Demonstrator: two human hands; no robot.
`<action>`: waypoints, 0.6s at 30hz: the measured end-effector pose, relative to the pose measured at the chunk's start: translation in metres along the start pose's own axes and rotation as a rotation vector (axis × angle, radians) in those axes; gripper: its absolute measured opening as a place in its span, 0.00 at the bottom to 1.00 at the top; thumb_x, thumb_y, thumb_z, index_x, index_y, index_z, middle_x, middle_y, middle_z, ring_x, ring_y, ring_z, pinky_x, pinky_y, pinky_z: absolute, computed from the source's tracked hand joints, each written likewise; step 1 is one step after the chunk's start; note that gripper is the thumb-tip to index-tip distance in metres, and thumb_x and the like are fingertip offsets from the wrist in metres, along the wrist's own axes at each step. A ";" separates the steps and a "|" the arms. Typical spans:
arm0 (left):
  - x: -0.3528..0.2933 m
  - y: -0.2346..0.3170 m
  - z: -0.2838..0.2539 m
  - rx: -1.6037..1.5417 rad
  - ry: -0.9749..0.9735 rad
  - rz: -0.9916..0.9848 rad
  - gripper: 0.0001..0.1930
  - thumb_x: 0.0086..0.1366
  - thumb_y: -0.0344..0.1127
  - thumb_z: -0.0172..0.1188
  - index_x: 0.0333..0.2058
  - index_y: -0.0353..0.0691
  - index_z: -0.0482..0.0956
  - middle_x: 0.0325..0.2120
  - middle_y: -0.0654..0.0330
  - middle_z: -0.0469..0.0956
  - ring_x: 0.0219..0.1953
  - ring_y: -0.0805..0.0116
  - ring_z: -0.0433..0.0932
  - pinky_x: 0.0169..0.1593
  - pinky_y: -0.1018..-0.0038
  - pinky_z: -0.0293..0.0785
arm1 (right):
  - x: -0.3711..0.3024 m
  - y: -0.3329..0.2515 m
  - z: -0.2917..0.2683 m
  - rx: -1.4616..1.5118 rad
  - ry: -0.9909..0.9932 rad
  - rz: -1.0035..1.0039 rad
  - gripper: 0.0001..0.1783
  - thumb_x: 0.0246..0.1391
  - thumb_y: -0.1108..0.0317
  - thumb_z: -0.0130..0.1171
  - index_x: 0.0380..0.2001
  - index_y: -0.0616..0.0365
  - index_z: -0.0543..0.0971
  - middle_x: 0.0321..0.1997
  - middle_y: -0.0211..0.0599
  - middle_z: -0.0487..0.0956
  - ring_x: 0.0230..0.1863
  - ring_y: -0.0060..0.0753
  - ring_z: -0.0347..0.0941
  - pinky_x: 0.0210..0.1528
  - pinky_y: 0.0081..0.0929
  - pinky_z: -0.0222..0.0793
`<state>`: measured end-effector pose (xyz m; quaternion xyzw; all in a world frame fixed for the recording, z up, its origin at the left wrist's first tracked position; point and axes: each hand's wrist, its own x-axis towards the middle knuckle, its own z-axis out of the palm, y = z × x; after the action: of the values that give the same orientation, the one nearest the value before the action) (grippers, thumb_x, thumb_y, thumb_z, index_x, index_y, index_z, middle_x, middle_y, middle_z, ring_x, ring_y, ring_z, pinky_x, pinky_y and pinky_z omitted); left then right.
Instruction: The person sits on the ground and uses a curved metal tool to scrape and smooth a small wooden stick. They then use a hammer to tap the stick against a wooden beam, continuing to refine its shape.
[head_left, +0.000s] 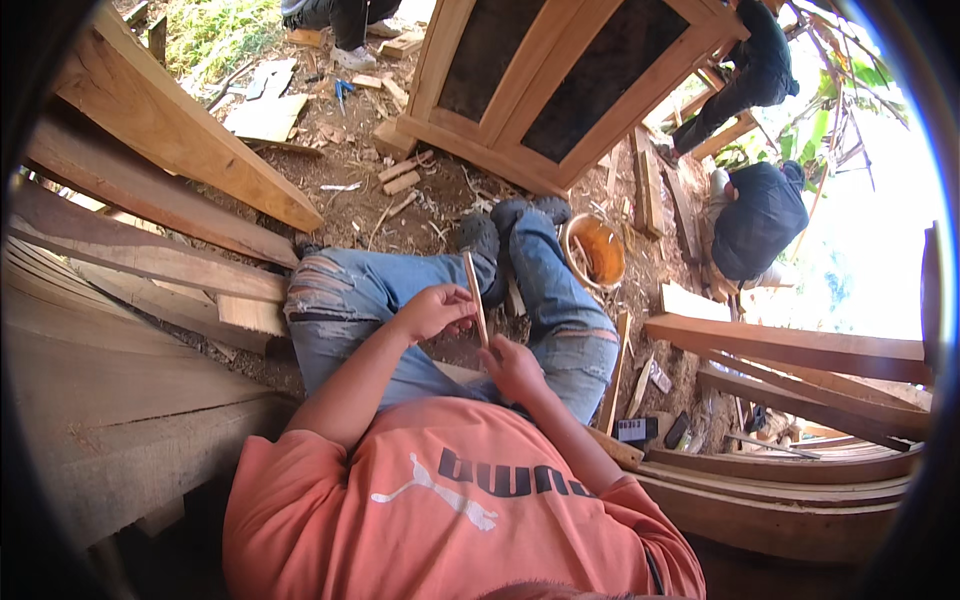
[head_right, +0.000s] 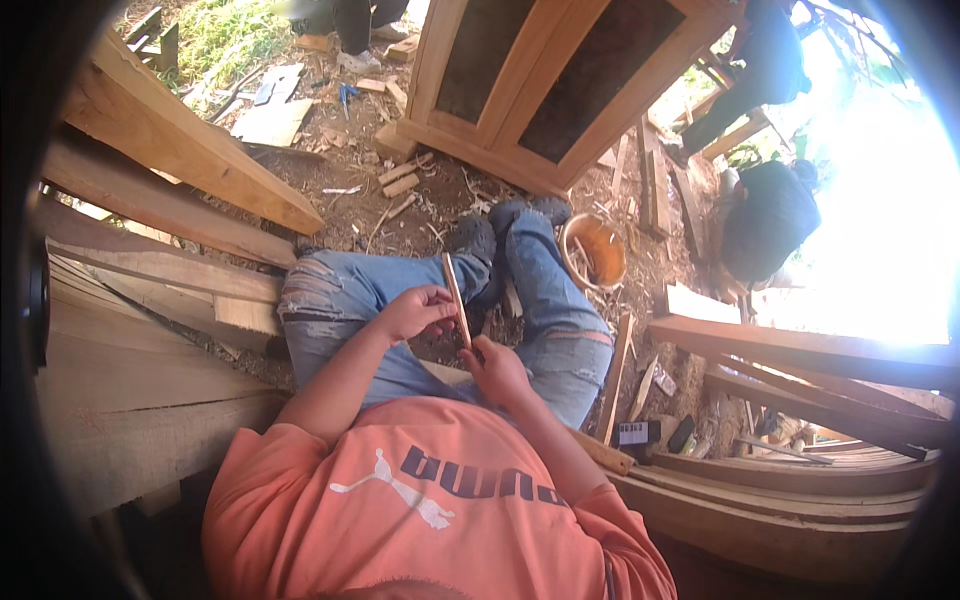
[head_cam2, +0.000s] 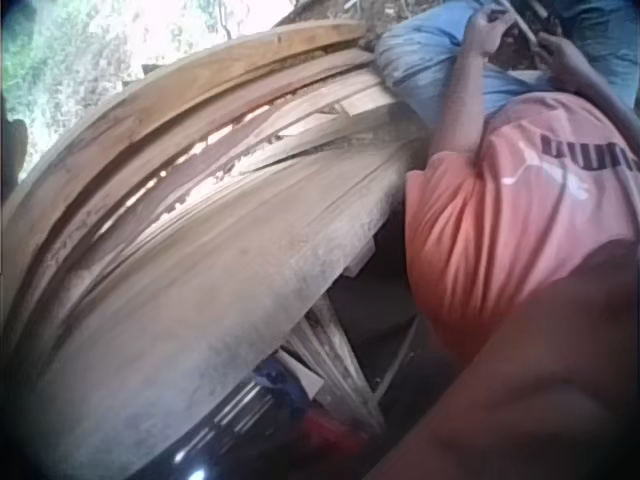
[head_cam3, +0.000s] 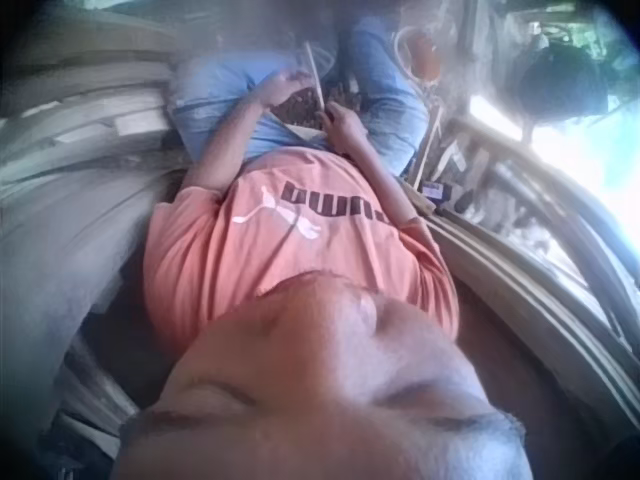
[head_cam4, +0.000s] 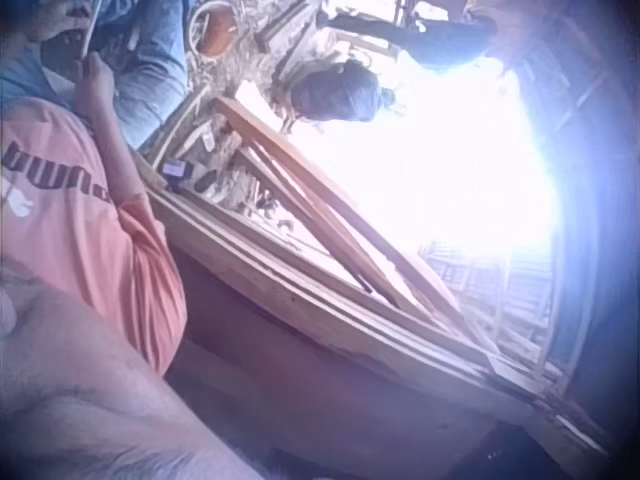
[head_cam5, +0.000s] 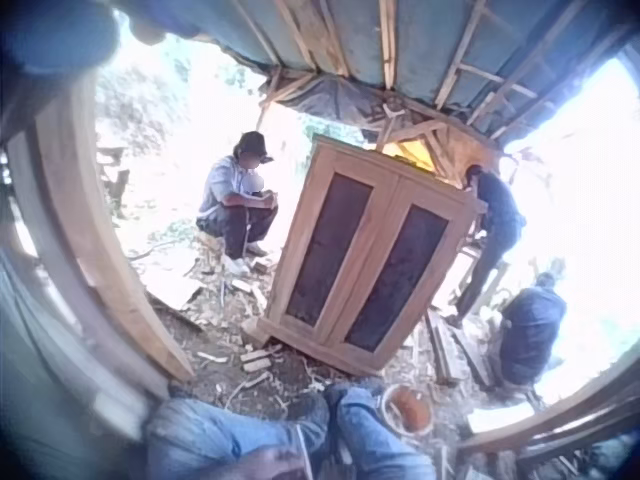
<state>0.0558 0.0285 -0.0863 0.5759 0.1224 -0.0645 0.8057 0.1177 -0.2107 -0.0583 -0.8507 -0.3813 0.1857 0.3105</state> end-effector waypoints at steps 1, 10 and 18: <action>-0.004 0.008 0.003 0.000 0.019 0.013 0.13 0.77 0.42 0.65 0.51 0.40 0.82 0.43 0.62 0.88 0.41 0.74 0.86 0.43 0.75 0.82 | 0.000 -0.001 -0.001 0.002 -0.023 0.023 0.16 0.66 0.56 0.67 0.41 0.60 0.79 0.32 0.55 0.83 0.36 0.63 0.81 0.38 0.52 0.74; -0.013 -0.001 0.012 -0.039 0.171 0.164 0.09 0.79 0.38 0.59 0.49 0.41 0.79 0.41 0.63 0.86 0.41 0.74 0.86 0.42 0.75 0.82 | -0.017 0.026 0.002 0.284 -0.048 0.090 0.13 0.69 0.61 0.64 0.47 0.60 0.79 0.35 0.45 0.85 0.38 0.43 0.83 0.42 0.40 0.76; -0.032 0.012 0.020 0.018 0.292 0.187 0.13 0.79 0.40 0.61 0.55 0.41 0.78 0.43 0.65 0.86 0.44 0.75 0.85 0.43 0.77 0.81 | -0.003 0.023 0.013 0.480 -0.183 0.010 0.10 0.77 0.65 0.54 0.47 0.62 0.78 0.34 0.33 0.83 0.37 0.25 0.78 0.44 0.28 0.76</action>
<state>0.0305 0.0120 -0.0605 0.5953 0.1833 0.0940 0.7767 0.1203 -0.2198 -0.0830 -0.7341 -0.3484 0.3490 0.4669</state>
